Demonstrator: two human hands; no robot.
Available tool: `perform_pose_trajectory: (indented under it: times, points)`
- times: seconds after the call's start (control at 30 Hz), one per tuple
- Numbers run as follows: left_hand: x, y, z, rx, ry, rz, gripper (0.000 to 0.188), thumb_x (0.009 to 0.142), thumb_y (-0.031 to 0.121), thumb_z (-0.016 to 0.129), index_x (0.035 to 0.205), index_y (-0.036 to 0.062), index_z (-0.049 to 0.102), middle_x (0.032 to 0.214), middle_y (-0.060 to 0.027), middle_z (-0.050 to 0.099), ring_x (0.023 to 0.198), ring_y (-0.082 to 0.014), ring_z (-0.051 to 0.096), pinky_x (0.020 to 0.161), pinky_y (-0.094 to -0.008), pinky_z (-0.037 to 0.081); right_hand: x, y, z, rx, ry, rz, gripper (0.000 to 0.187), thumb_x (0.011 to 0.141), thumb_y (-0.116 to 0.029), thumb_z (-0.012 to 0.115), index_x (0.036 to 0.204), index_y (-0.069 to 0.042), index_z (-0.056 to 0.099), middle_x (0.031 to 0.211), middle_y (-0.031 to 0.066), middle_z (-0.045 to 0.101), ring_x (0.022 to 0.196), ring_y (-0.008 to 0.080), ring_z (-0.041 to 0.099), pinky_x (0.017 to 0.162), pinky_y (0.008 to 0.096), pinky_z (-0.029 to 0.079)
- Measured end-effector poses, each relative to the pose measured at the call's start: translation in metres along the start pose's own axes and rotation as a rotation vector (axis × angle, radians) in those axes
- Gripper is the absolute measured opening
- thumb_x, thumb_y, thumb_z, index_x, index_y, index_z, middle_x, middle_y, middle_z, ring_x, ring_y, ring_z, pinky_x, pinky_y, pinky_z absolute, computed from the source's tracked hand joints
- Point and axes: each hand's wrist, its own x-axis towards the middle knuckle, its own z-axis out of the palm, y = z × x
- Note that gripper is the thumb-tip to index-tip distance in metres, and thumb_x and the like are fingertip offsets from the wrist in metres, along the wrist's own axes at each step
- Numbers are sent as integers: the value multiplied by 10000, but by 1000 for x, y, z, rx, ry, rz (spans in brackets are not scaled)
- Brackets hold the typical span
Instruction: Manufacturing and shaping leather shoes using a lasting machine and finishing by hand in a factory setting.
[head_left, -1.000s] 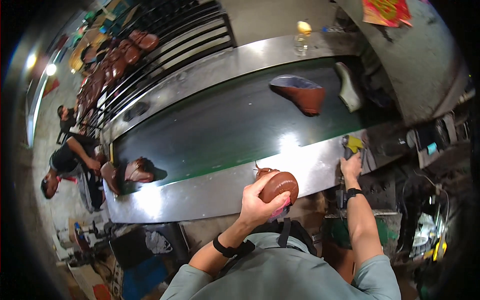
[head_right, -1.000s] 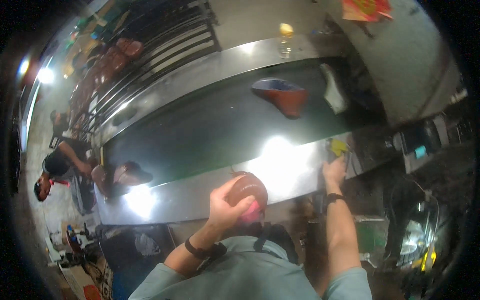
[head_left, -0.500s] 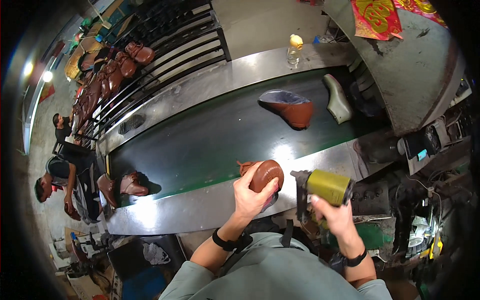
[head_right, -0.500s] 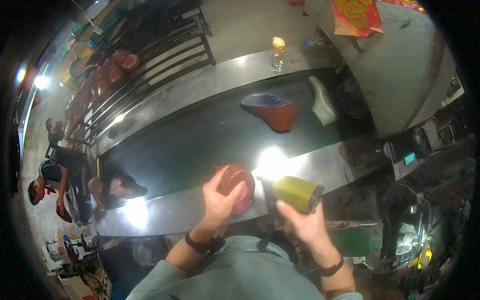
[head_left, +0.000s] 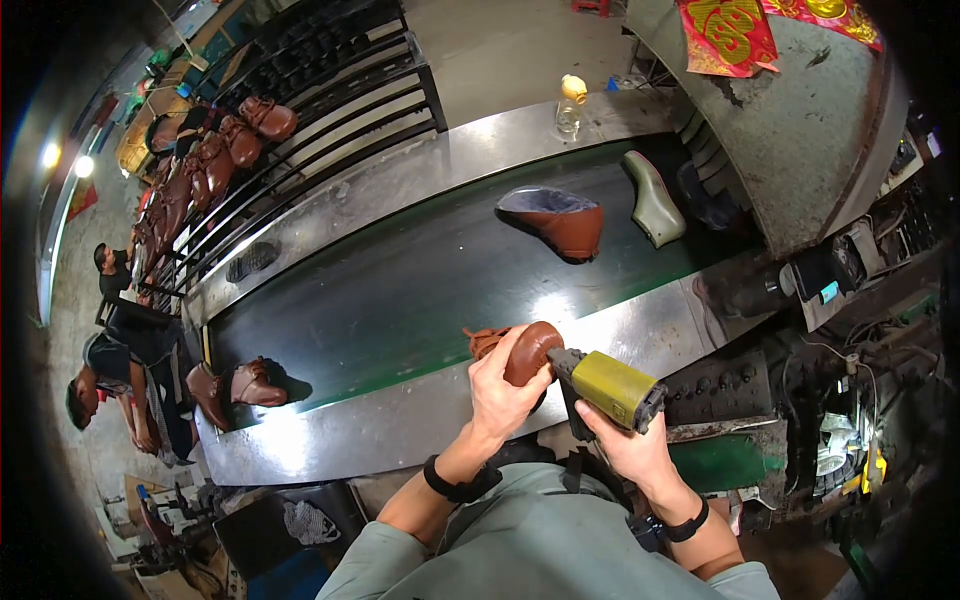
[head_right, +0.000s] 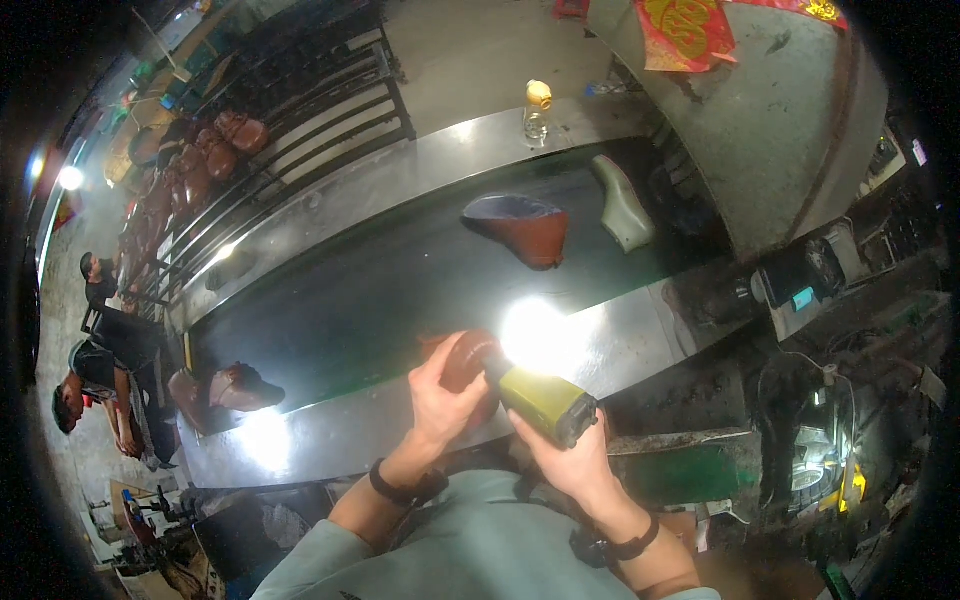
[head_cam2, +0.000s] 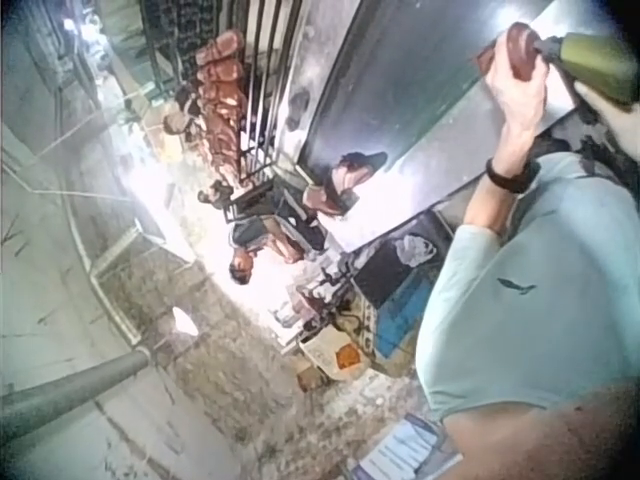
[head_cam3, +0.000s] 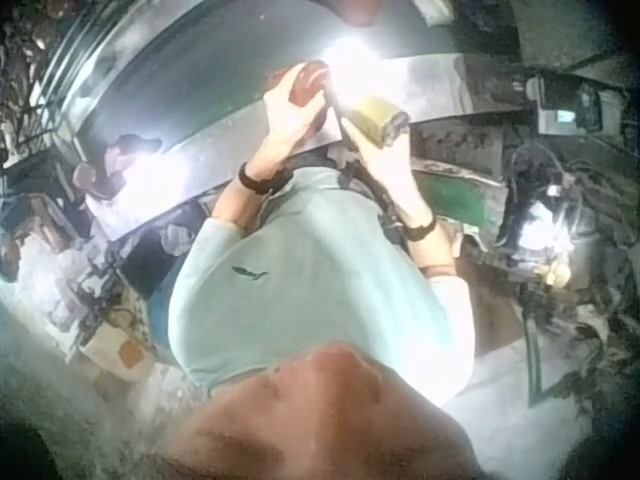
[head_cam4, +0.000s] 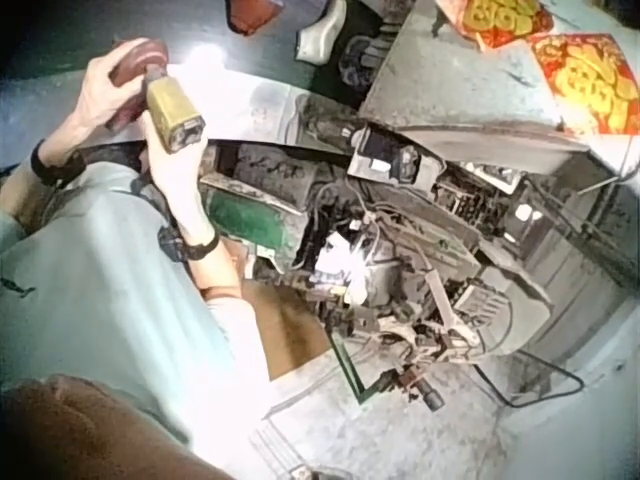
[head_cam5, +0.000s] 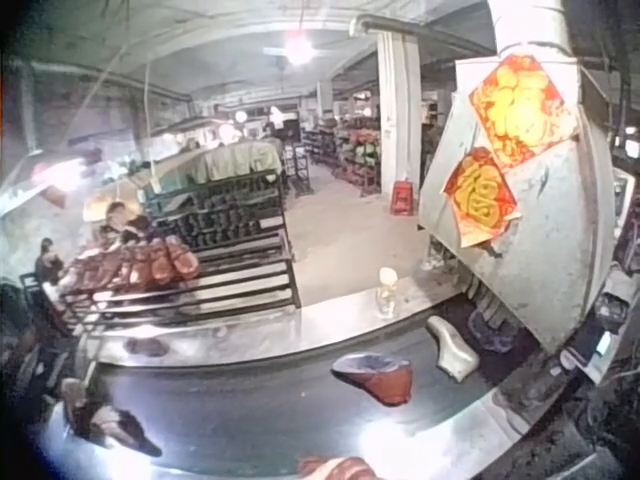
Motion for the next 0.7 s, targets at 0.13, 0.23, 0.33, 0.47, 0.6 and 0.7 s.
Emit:
perform_pose_trajectory:
  times: [0.13, 0.23, 0.33, 0.47, 0.6, 0.7]
  points:
    - [5, -10, -12, -46, -46, -96, 485, 793, 127, 847, 1232, -2, 684, 1076, -146, 768, 960, -209, 749, 879, -331, 581, 12, 13, 5, 74, -43, 25, 348, 896, -104, 790, 1212, 2, 689, 1121, 98, 747, 1030, 168, 692, 912, 340, 541]
    - [11, -20, -24, -1, -44, -131, 530, 785, 177, 887, 1238, -9, 684, 1080, -140, 770, 964, -201, 745, 887, -328, 578, 28, 13, -1, 159, 17, 213, 388, 901, -86, 782, 1251, 25, 654, 1203, 91, 711, 1101, 158, 656, 959, 335, 514]
    - [22, -29, -36, -96, -27, -233, 509, 803, 186, 895, 1218, -26, 689, 1061, -113, 769, 954, -170, 729, 891, -326, 575, 66, 99, -28, -186, 193, 212, 256, 886, -146, 787, 1067, 2, 685, 849, 28, 692, 633, 113, 590, 544, 305, 457]
    - [43, -41, -49, -164, -12, -341, 438, 835, 155, 870, 1193, -29, 697, 1045, -87, 764, 939, -135, 709, 871, -313, 572, 105, 216, -74, -748, 342, 190, 522, 868, -139, 666, 1346, 45, 562, 995, 290, 697, 874, 384, 677, 815, 484, 525]
    - [66, -64, -64, -158, 17, -413, 379, 853, 126, 847, 1174, -22, 710, 1047, -73, 763, 933, -122, 702, 859, -303, 572, 127, 279, -89, -1076, 446, 460, 832, 858, -108, 638, 1595, 10, 271, 1223, 342, 579, 1156, 499, 560, 1042, 537, 446]
    - [88, -105, -79, -62, -28, -400, 379, 850, 117, 836, 1179, -26, 713, 1034, -80, 774, 921, -137, 708, 843, -306, 572, 129, 314, -91, -1070, 470, 498, 880, 835, -92, 667, 1598, 20, 243, 1350, 315, 483, 1253, 472, 476, 1075, 531, 419]
